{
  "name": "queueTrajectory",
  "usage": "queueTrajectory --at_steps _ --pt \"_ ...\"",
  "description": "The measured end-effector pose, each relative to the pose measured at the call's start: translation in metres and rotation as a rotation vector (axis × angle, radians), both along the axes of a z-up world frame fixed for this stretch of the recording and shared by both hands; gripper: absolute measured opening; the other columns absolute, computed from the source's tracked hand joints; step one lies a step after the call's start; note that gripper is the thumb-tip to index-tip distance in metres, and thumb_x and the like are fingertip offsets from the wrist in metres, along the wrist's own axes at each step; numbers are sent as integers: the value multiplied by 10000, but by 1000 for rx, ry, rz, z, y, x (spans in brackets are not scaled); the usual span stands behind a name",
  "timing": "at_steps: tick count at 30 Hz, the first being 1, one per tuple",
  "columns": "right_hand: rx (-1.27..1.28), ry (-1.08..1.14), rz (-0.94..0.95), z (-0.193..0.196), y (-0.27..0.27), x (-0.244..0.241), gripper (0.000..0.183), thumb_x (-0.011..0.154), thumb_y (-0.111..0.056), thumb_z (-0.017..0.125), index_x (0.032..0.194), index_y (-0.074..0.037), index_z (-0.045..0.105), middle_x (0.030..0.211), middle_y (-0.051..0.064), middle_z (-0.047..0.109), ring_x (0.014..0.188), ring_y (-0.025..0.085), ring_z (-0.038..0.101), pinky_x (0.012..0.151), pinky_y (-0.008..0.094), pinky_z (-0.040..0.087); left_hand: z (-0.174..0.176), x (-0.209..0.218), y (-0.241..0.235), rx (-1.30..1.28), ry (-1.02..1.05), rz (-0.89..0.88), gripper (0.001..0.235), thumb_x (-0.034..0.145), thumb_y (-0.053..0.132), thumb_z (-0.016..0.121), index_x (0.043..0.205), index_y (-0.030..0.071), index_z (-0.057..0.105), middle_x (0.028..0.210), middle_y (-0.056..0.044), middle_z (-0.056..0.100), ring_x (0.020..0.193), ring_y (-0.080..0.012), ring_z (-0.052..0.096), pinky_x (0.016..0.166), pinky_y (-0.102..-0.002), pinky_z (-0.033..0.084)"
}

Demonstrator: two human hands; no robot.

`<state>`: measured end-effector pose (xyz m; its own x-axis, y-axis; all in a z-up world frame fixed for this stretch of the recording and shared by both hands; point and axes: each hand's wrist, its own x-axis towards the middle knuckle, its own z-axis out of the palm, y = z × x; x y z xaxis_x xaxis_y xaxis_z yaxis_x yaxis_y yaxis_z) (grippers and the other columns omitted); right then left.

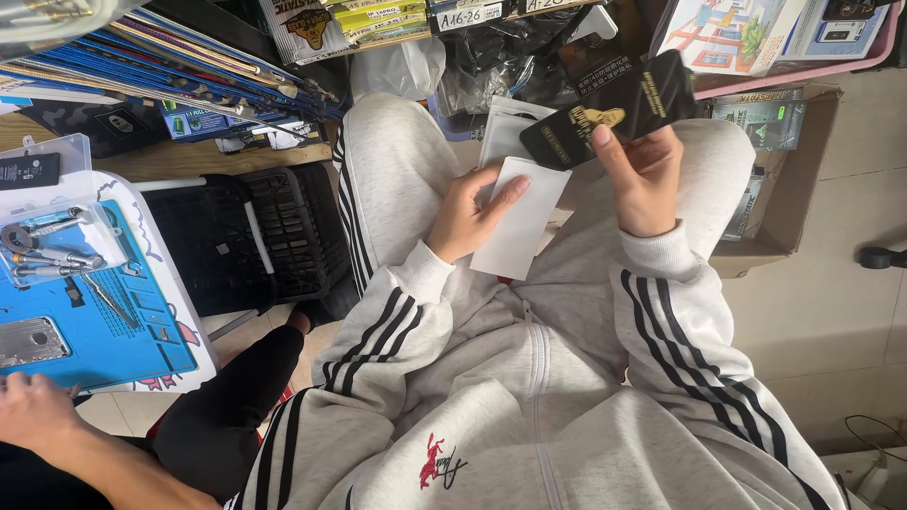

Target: The person sits cross-legged and repeatedly places small black cards into white paper envelopes. They fold the envelope flaps closed and set the finished packages into a cardboard box to the right.

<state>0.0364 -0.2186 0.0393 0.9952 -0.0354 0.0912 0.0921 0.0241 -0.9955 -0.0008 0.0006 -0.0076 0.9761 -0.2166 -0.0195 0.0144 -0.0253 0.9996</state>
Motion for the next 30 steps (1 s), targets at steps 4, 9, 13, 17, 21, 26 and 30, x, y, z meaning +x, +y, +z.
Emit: queueTrajectory --at_steps 4,9,13,17,21,26,30 --pt "3 22 50 14 13 1 214 1009 31 710 1217 14 665 1096 166 726 1052 194 683 920 356 585 15 2 2 12 3 -19 230 1031 346 665 1069 132 742 892 -69 748 903 -141 690 881 -360 542" --pt "21 82 45 12 4 2 124 1046 -26 684 1168 -44 680 1014 62 701 989 98 646 917 297 575 10 3 1 -16 8 0 208 1040 325 654 1055 136 739 879 -56 741 919 -117 680 899 -350 530" --pt "8 98 83 28 16 1 109 1029 -11 705 1136 -23 690 972 67 698 963 101 634 883 296 567 26 5 1 -33 8 -2 198 1040 326 657 1058 152 750 881 -42 743 906 -102 675 899 -338 527" --pt "-18 145 188 14 11 2 177 989 29 720 1161 -7 698 930 111 695 890 127 640 827 303 569 65 9 3 -36 -6 -11 173 1036 305 659 1046 152 738 867 -27 733 919 -60 637 912 -332 526" --pt "48 72 137 14 6 0 479 1069 -35 648 1477 -76 402 1321 146 643 1136 240 641 940 363 566 64 7 5 -70 -3 -49 266 1049 274 579 1131 50 696 1095 -6 739 1024 -112 670 943 -253 520" --pt "-178 -33 45 34 10 1 381 1136 -79 581 1485 -64 429 1492 61 502 882 120 509 801 222 456 62 6 5 -49 -5 -66 247 1042 284 587 1025 62 693 939 40 702 877 -61 613 820 -220 491" --pt "-288 -12 118 40 14 1 337 1143 -183 563 1452 -73 486 682 -62 327 607 62 260 615 234 239 57 6 5 -45 11 -60 249 1040 287 587 1033 62 694 967 33 717 903 -69 627 841 -222 495"
